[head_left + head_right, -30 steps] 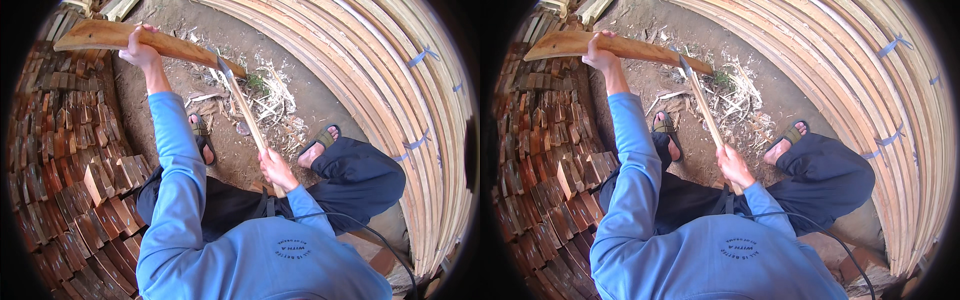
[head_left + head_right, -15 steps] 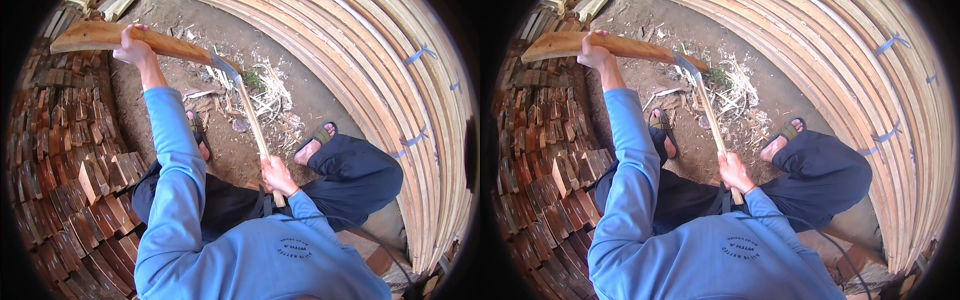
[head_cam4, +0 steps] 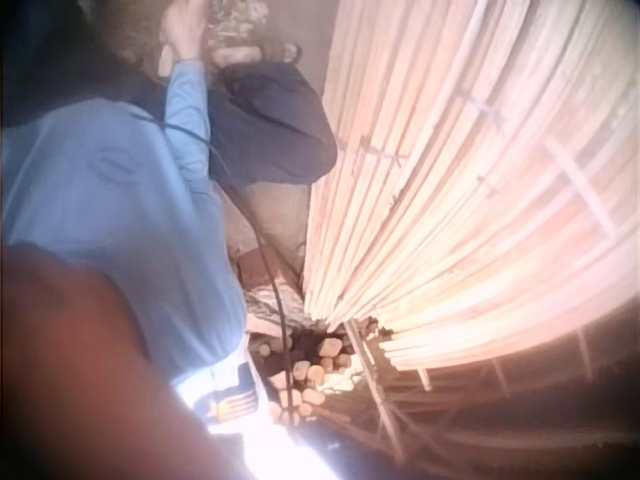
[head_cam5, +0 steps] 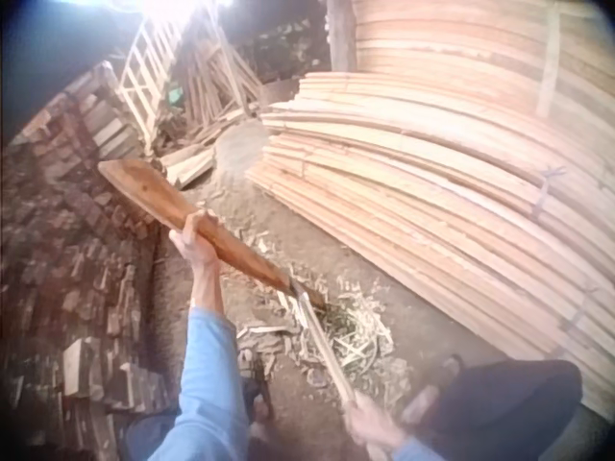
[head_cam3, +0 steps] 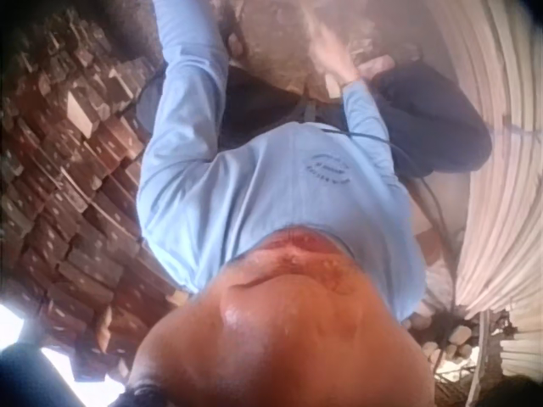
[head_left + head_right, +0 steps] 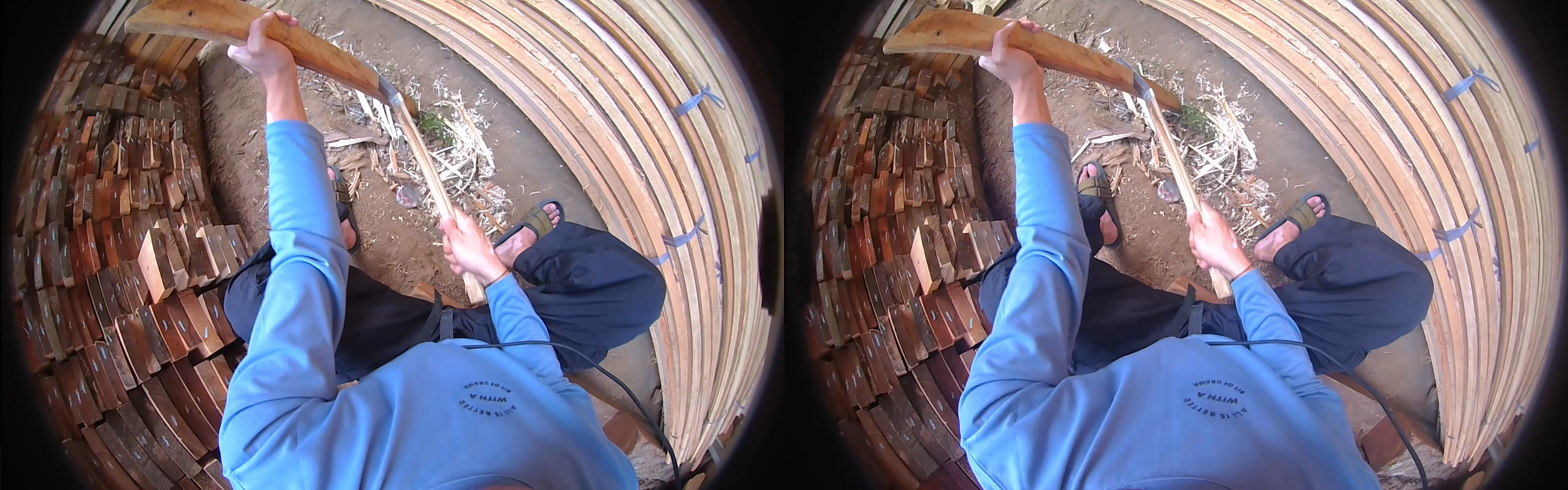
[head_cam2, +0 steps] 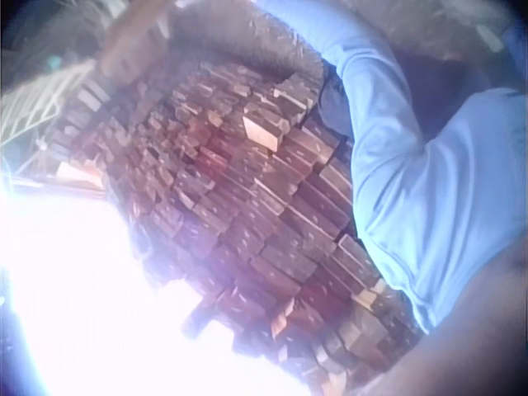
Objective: The person shaves layers of wood from a long curved piece using a drawknife while sitting on the ground, periodically checking the wood's shape and thickness.
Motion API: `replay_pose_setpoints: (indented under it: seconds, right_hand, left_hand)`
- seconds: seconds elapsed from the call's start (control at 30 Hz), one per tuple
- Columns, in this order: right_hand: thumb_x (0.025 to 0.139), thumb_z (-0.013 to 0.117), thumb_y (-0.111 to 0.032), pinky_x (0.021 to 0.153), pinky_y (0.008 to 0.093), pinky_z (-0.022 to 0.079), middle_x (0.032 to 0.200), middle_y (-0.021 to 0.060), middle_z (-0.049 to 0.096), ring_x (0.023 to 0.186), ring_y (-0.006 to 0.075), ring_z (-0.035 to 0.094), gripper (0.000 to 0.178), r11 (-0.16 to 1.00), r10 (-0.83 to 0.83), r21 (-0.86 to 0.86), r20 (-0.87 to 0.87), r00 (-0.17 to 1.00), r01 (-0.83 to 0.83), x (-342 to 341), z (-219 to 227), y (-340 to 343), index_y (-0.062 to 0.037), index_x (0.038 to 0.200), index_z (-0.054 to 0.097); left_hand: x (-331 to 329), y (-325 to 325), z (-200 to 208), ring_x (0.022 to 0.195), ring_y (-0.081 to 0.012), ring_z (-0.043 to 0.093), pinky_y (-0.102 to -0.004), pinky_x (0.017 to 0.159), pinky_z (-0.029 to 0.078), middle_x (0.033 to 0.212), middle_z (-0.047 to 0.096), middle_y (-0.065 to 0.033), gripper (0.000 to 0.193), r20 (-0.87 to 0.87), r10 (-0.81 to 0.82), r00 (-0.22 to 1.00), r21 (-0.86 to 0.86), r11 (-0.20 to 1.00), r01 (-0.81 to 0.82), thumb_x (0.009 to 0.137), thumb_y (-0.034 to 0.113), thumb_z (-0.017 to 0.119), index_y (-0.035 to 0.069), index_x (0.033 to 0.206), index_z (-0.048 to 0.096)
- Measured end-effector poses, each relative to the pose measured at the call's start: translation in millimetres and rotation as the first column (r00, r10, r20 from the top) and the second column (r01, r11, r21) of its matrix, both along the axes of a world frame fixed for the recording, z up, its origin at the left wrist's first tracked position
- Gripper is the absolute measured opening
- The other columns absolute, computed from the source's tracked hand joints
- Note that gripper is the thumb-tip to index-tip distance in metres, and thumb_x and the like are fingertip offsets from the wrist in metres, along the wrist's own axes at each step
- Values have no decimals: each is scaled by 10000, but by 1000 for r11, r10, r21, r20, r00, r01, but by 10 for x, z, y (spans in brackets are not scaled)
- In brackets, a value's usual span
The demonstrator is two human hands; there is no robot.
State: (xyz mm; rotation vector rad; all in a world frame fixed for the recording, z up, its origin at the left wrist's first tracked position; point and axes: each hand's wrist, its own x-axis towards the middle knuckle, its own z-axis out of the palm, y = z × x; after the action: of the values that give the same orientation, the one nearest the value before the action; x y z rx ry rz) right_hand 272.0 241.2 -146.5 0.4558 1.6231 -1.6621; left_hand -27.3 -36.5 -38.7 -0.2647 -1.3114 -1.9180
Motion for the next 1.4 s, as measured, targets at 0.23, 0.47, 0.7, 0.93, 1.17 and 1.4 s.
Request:
replay_pose_setpoints:
  seconds: [0.23, 0.47, 0.7, 0.93, 1.17, 1.4]
  right_hand:
    - [1103, 399, -303, 336, 305, 375, 551, -4, 465, 375, 115, 482, 279, 1000, -2, 12, -58, 998, 3, 73, -316, -199, -79, 1002, 531]
    - [1103, 419, -300, 344, 272, 350, 602, -32, 411, 405, 84, 391, 242, 1000, 8, -6, 21, 1000, -8, 206, -73, -193, -95, 982, 465]
    - [1107, 409, -333, 355, 300, 401, 565, -14, 460, 394, 118, 466, 313, 998, 4, -65, 46, 999, -1, 406, -103, -103, -56, 986, 489]
    - [1110, 393, -308, 341, 289, 381, 571, -20, 443, 384, 114, 450, 282, 996, 4, -91, 70, 998, 3, 359, 13, -87, -62, 1002, 480]
    - [1110, 412, -285, 358, 266, 349, 604, -32, 380, 423, 80, 374, 205, 994, -62, -90, 7, 998, 63, 84, -48, -206, -99, 1026, 438]
    - [1098, 433, -261, 345, 273, 359, 565, -20, 413, 376, 103, 416, 215, 996, -52, -66, 54, 997, 55, 265, -6, -187, -71, 1011, 480]
  left_hand:
    - [-110, -30, -39, 582, -311, 624, -433, 556, 568, 708, 605, -229, 197, 19, 58, 998, 5, 998, -58, 766, 6, 609, -156, 850, 538]
    - [-134, -131, -113, 566, -309, 631, -437, 556, 570, 688, 617, -224, 199, -1, 96, 995, -8, 995, -96, 763, 25, 619, -148, 843, 563]
    - [-27, -46, 3, 584, -304, 638, -427, 572, 582, 706, 620, -214, 214, 16, 130, 991, -18, 991, -129, 762, 42, 621, -144, 856, 573]
    - [38, -20, -9, 548, -289, 647, -394, 542, 575, 683, 645, -207, 183, -30, 98, 995, 20, 995, -97, 785, 30, 615, -145, 838, 602]
    - [113, 168, 60, 553, -288, 644, -400, 536, 575, 686, 636, -216, 176, -31, 27, 999, 29, 999, -26, 786, 25, 610, -147, 812, 587]
    - [143, -21, -65, 598, -309, 620, -428, 593, 568, 721, 614, -228, 203, 81, 65, 995, 83, 994, -71, 776, 61, 595, -121, 861, 562]
